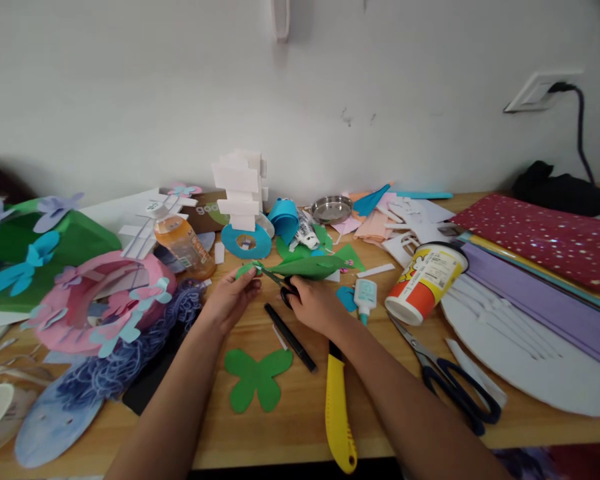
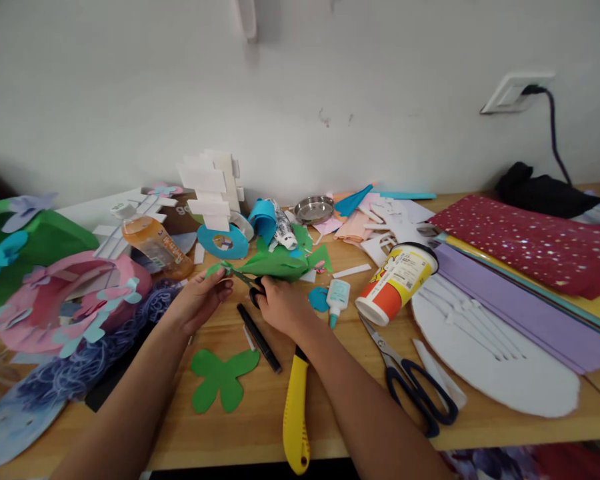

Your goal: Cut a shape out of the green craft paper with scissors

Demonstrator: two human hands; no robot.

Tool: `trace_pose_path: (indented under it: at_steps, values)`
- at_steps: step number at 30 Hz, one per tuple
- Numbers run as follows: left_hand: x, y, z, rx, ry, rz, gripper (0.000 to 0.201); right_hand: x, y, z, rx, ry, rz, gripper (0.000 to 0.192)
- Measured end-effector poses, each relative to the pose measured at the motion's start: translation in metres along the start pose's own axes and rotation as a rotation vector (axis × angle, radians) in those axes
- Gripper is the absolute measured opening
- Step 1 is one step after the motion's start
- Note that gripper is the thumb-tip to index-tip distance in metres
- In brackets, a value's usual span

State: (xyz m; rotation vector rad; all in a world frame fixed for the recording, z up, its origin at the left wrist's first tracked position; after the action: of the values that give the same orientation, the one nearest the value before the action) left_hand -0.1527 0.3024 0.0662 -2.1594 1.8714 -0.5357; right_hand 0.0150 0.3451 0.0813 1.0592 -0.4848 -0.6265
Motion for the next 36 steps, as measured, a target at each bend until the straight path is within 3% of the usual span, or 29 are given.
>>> trace_pose_path:
  at_steps: [9, 18, 30, 36]
  values:
    - [-0.002, -0.003, 0.002, 0.139, -0.102, -0.096, 0.038, -0.001, -0.003, 0.001, 0.007, -0.014, 0.009, 0.017]
    - [0.000, 0.001, -0.011, -0.046, -0.230, -0.103, 0.028, -0.001, -0.004, 0.001, -0.041, -0.013, -0.012, 0.015]
    - [0.003, 0.008, -0.019, -0.281, -0.198, -0.066, 0.026, 0.000, -0.003, -0.001, -0.058, -0.017, -0.017, 0.016]
    - [0.002, 0.007, -0.017, -0.223, -0.137, -0.035, 0.027, -0.002, -0.003, -0.001, -0.067, -0.028, 0.001, 0.018]
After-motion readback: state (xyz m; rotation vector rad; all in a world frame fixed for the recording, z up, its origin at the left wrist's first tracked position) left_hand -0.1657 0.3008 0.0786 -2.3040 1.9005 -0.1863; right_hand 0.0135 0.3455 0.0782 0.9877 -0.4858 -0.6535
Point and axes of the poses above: each hand's wrist, its own x-axis away from the middle knuckle, its own y-axis out of the back of the hand, z = x × y, the point moved 8 cm from there along -x, towards the middle knuckle, and after that the axes turned 12 degrees about z, right-handed, at the moved point
